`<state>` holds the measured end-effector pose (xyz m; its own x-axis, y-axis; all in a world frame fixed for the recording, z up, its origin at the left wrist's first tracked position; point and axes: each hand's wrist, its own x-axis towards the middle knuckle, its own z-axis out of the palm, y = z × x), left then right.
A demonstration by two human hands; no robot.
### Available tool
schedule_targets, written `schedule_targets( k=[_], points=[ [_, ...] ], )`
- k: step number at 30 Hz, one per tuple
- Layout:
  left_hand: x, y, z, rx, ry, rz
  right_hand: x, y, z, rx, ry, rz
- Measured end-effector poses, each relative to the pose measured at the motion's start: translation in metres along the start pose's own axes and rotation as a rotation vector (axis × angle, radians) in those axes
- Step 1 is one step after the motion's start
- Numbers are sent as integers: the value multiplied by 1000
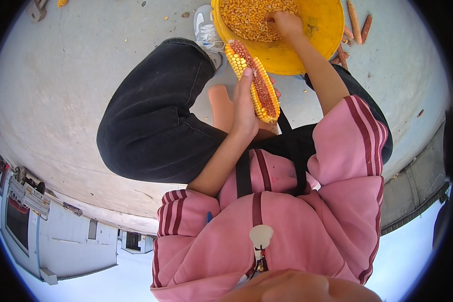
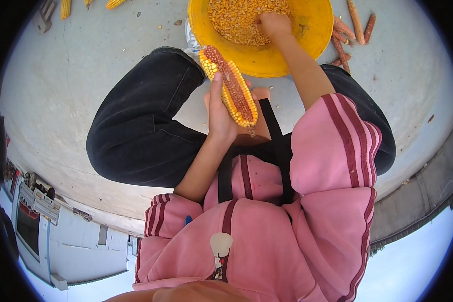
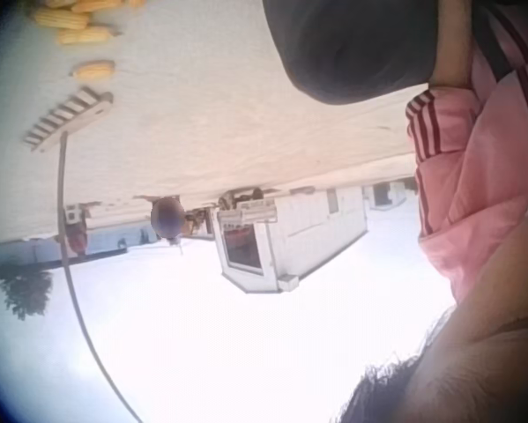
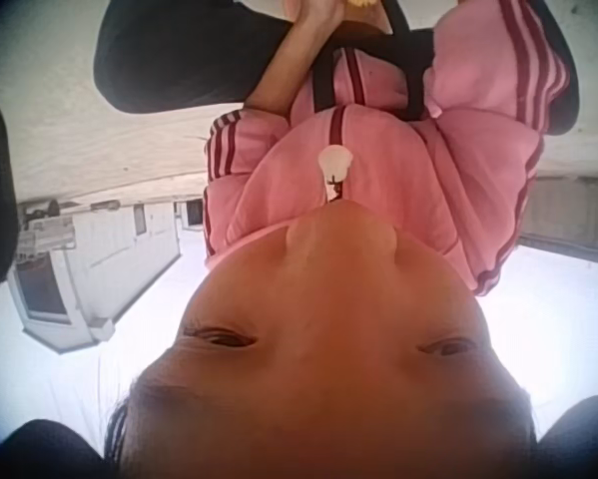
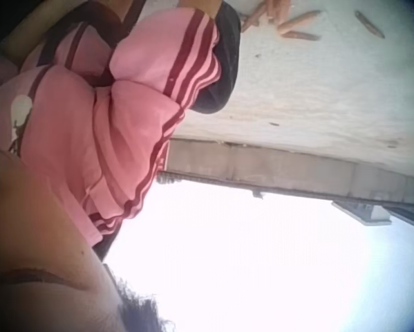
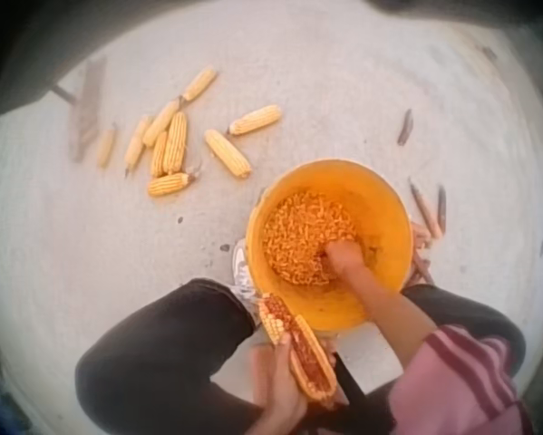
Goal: The person sits on a small stool and shucks corn by hand, removing kernels from the cob into a yellow bowl. They handle multiple corn cobs, rotating them to remove kernels and placing the stripped cobs aside.
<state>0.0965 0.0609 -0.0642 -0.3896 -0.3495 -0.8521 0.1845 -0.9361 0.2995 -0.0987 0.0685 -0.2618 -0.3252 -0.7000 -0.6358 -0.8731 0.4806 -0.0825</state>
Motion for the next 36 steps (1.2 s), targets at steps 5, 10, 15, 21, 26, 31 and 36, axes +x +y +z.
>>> schedule_targets(
  k=[5, 10, 15, 21, 26, 31, 36],
  points=[
    [-1, 0, 1, -10, 1, 3, 2, 12, 7, 55, -1, -72],
    [-1, 0, 3, 4, 0, 9, -3, 1, -4, 6, 2, -22],
    [-2, -1, 3, -3, -8, 0, -4, 2, -2, -2, -21, -29],
    [-2, -2, 3, -3, -3, -12, -6, 0, -4, 2, -8, -18],
    [-3, -2, 3, -7, -10, -11, -4, 0, -2, 0, -22, -75],
    [-2, -5, 4, -28, -9, -15, -8, -3, -6, -2, -15, -56],
    [-1, -6, 3, -34, -30, -3, -8, -5, -7, -28, 11, -56]
  ],
)
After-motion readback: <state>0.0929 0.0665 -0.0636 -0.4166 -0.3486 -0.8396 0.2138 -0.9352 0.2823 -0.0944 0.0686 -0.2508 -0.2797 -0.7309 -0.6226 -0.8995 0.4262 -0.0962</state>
